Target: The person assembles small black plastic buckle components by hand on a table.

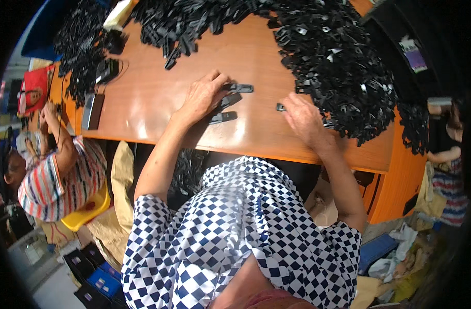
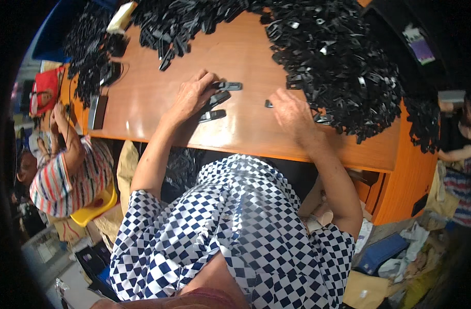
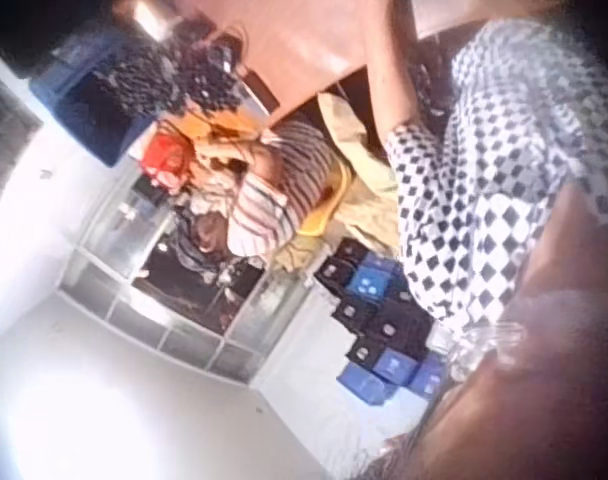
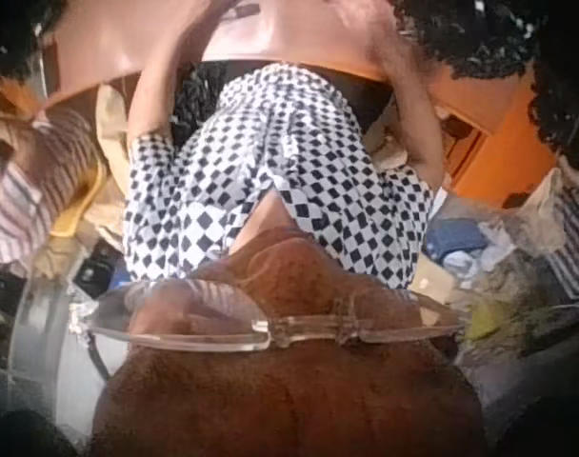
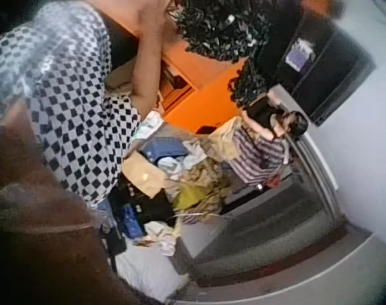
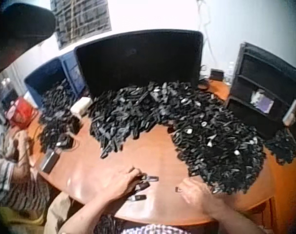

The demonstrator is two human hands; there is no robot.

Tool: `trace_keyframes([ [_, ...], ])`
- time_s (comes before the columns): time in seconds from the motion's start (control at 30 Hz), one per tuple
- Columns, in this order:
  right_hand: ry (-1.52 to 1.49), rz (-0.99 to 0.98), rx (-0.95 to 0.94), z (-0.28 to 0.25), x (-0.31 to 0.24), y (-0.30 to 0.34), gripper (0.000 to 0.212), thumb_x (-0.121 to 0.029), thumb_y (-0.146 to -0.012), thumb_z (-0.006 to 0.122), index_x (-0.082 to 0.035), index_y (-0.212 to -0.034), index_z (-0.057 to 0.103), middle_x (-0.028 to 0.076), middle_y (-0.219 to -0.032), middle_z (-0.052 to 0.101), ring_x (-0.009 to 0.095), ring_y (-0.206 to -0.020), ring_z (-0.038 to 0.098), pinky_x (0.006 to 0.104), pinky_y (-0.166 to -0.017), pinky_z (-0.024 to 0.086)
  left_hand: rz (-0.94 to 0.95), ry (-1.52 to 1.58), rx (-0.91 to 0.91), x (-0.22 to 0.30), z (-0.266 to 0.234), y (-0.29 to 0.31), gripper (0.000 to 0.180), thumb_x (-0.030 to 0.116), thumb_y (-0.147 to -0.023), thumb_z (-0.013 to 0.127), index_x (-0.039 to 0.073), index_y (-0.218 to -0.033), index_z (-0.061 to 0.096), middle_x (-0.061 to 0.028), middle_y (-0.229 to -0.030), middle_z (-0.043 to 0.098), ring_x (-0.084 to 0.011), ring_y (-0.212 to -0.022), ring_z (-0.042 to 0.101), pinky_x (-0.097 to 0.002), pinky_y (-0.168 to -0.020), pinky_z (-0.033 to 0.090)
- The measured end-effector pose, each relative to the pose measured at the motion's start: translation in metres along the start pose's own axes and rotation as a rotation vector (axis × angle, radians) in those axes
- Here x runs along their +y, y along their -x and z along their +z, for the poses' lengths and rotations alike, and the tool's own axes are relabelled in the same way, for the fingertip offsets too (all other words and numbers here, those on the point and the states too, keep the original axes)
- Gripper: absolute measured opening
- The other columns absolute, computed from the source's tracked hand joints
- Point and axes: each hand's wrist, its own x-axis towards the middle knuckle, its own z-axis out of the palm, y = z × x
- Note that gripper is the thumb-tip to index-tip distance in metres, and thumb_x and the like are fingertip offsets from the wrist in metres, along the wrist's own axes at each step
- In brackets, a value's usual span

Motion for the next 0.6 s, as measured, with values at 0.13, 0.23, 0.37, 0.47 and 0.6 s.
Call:
trace_keyframes([
  [0.13,0.176,0.084,-0.113,-0.005,-0.018,-0.021,0.016,-0.008,-0.083,0.072,-0.001,-0.094,0.062,0.014,-0.1,0.057,0.033,-0.091,0.062,0.0434,-0.078,0.054,-0.008,0.112,0.031,-0.011,-0.004,0.008,0.021,0.016,-0.089,0.07,0.01,-0.11,0.067,-0.0098,-0.106,0.062,-0.0328,-0.097,0.065,-0.0439,-0.082,0.053],
  [0.23,0.094,0.046,-0.034,-0.002,-0.024,-0.041,0.016,-0.011,-0.084,0.074,-0.002,-0.092,0.064,0.014,-0.094,0.057,0.032,-0.088,0.062,0.0429,-0.074,0.053,0.026,0.079,0.053,-0.009,0.0,0.01,0.021,0.018,-0.089,0.071,0.009,-0.108,0.069,-0.0086,-0.104,0.063,-0.0306,-0.095,0.066,-0.0419,-0.081,0.053],
  [0.37,-0.045,0.034,0.033,0.012,-0.037,-0.067,0.016,-0.016,-0.086,0.073,-0.004,-0.094,0.065,0.012,-0.089,0.062,0.032,-0.086,0.064,0.0433,-0.073,0.051,0.089,0.05,0.055,-0.008,0.001,0.012,0.022,0.02,-0.087,0.072,0.009,-0.106,0.07,-0.0072,-0.1,0.064,-0.0296,-0.093,0.066,-0.0399,-0.079,0.054],
  [0.47,-0.039,0.029,-0.065,0.019,-0.033,-0.07,0.016,-0.018,-0.088,0.071,-0.006,-0.095,0.064,0.012,-0.087,0.066,0.033,-0.082,0.067,0.0451,-0.071,0.051,0.093,0.11,0.079,-0.006,0.001,0.013,0.02,0.019,-0.087,0.072,0.009,-0.104,0.07,-0.0071,-0.098,0.064,-0.0297,-0.093,0.066,-0.0396,-0.077,0.054],
  [0.6,0.082,0.071,-0.25,0.006,-0.039,-0.072,0.016,-0.02,-0.089,0.069,-0.007,-0.093,0.061,0.013,-0.085,0.067,0.036,-0.077,0.067,0.0479,-0.069,0.051,0.079,0.132,0.073,-0.006,0.001,0.014,0.019,0.019,-0.087,0.071,0.007,-0.101,0.069,-0.0072,-0.096,0.064,-0.0293,-0.092,0.066,-0.0395,-0.077,0.053],
])
